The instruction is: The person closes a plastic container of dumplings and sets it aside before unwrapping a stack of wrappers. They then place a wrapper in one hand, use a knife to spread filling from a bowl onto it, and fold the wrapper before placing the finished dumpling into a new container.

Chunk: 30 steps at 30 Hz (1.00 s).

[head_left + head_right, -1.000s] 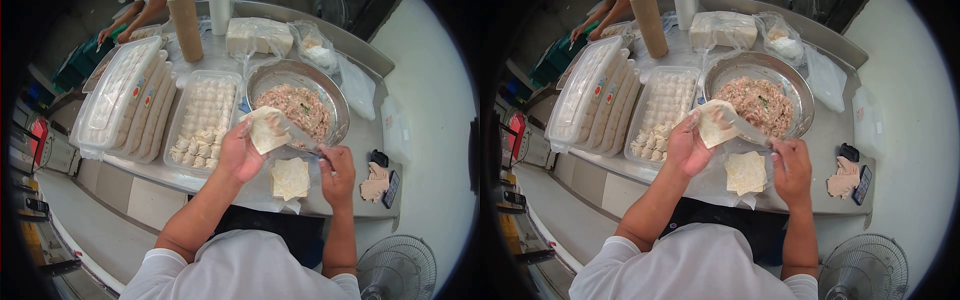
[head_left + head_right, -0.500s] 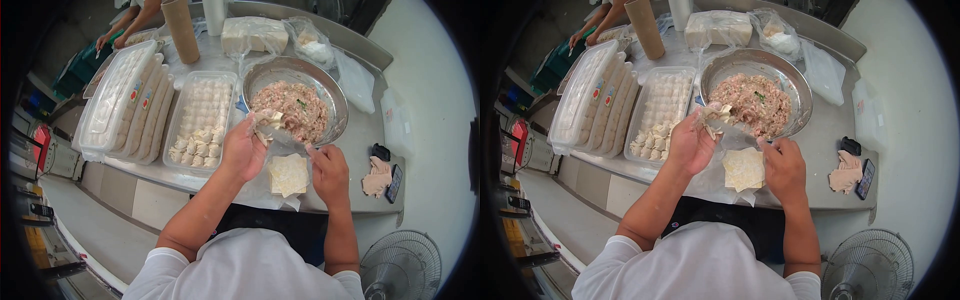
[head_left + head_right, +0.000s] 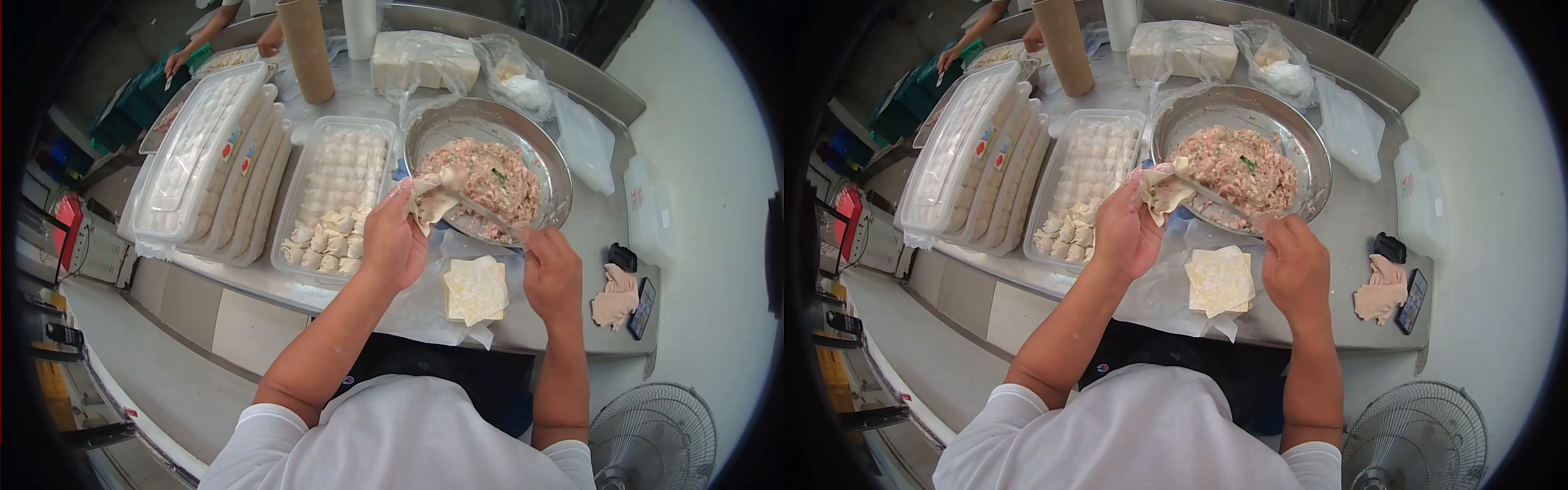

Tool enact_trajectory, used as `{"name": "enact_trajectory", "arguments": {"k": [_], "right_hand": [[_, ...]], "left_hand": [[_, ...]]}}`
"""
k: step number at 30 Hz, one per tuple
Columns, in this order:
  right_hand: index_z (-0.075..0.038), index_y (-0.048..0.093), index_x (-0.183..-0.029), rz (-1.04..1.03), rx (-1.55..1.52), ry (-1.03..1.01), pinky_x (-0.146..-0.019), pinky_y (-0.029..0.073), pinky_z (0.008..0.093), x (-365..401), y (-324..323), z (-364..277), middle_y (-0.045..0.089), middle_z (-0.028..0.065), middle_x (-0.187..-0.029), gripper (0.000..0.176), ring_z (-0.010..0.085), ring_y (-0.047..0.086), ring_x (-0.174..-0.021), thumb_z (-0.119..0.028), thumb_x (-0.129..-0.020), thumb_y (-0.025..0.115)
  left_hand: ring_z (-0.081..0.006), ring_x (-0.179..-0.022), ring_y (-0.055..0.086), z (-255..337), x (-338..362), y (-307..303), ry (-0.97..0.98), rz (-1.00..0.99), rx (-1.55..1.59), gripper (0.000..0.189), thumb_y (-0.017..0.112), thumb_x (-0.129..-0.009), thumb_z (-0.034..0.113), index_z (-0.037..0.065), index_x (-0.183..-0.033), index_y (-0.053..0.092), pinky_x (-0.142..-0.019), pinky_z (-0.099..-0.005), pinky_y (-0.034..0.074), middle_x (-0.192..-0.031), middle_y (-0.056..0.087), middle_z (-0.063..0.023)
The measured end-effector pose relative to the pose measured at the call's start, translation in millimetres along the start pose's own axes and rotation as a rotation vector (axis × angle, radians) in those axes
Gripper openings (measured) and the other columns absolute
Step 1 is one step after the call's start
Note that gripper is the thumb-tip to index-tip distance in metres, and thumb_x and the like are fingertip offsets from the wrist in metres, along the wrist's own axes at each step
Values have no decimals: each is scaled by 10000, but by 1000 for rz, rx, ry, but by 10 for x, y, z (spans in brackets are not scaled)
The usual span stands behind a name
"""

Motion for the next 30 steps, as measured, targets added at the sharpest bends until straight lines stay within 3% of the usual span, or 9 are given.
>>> {"name": "enact_trajectory", "arguments": {"k": [5, 9, 14, 18, 21, 24, 26, 27, 30], "right_hand": [[-95, 728, -1070, -84, 93, 67, -689, 510, 450, -192, 96, 958, 609, 141, -843, 299, 387, 620, -769, 28, -828, 604], [-110, 734, -1087, -162, 374, 73, -688, 511, 441, -130, -213, 442, 604, 143, -855, 327, 374, 617, -759, 25, -807, 634], [-63, 737, -1084, 28, 33, -196, -689, 494, 380, 116, -91, -323, 578, 131, -880, 336, 297, 603, -758, 69, -787, 649], [-57, 732, -1093, 6, 64, -170, -684, 492, 373, 180, 73, -214, 577, 132, -869, 349, 289, 599, -766, 79, -780, 656], [-56, 734, -1089, 14, -4, -129, -677, 501, 401, 142, -130, -245, 586, 131, -888, 351, 301, 605, -801, 44, -761, 660], [-45, 734, -1079, 58, -153, -82, -654, 501, 391, 81, -428, -289, 582, 137, -881, 332, 305, 603, -747, 51, -771, 656], [-33, 728, -1067, -38, -133, -72, -625, 498, 389, 78, -470, -341, 590, 141, -886, 307, 302, 615, -724, 54, -782, 656], [-33, 728, -1067, -41, -136, -77, -625, 498, 389, 85, -457, -362, 590, 141, -886, 307, 302, 615, -724, 54, -782, 656], [-26, 723, -1047, -157, -61, -85, -624, 500, 390, 142, -365, -438, 602, 140, -898, 271, 301, 626, -738, 43, -791, 665]], "left_hand": [[-259, -1131, 631, 19, -28, -176, -59, 52, 83, 431, 359, -1092, 279, -55, -1303, 533, -990, -401, 516, -1260, 620, -172], [-269, -1123, 630, 76, 23, -276, -71, 101, 112, 431, 359, -1090, 284, -47, -1311, 524, -989, -409, 515, -1266, 613, -177], [-275, -1149, 615, -24, 26, -148, -97, 47, 160, 408, 358, -1086, 258, -44, -1297, 534, -1008, -401, 501, -1265, 614, -178], [-274, -1173, 608, -66, 40, -61, -99, 33, 156, 433, 376, -1081, 285, -52, -1306, 527, -1035, -395, 485, -1270, 613, -178], [-265, -1177, 610, 34, 153, 123, -156, -198, 298, 438, 398, -1074, 304, -49, -1300, 524, -1049, -401, 464, -1290, 608, -176], [-275, -1233, 589, 102, 261, 192, -107, -281, 179, 396, 562, -1006, 233, -11, -1315, 526, -1051, -393, 467, -1307, 604, -189], [-288, -1221, 612, 40, 281, 76, 14, -211, -533, 436, 701, -898, 113, 31, -1294, 537, -984, -377, 503, -1264, 640, -191], [-288, -1221, 612, 77, 294, 109, 18, -206, -534, 436, 701, -898, 113, 31, -1294, 537, -984, -377, 503, -1264, 640, -191], [-289, -1001, 685, 292, 360, 360, 477, -262, -1346, 463, 799, -755, 38, 48, -1161, 576, -818, -361, 538, -1086, 679, -115]]}}
Point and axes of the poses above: each hand's wrist, its own x-axis away from the middle knuckle, its own y-axis out of the palm, z = x × y, the point moved 8 cm from there along -x, towards the middle knuckle
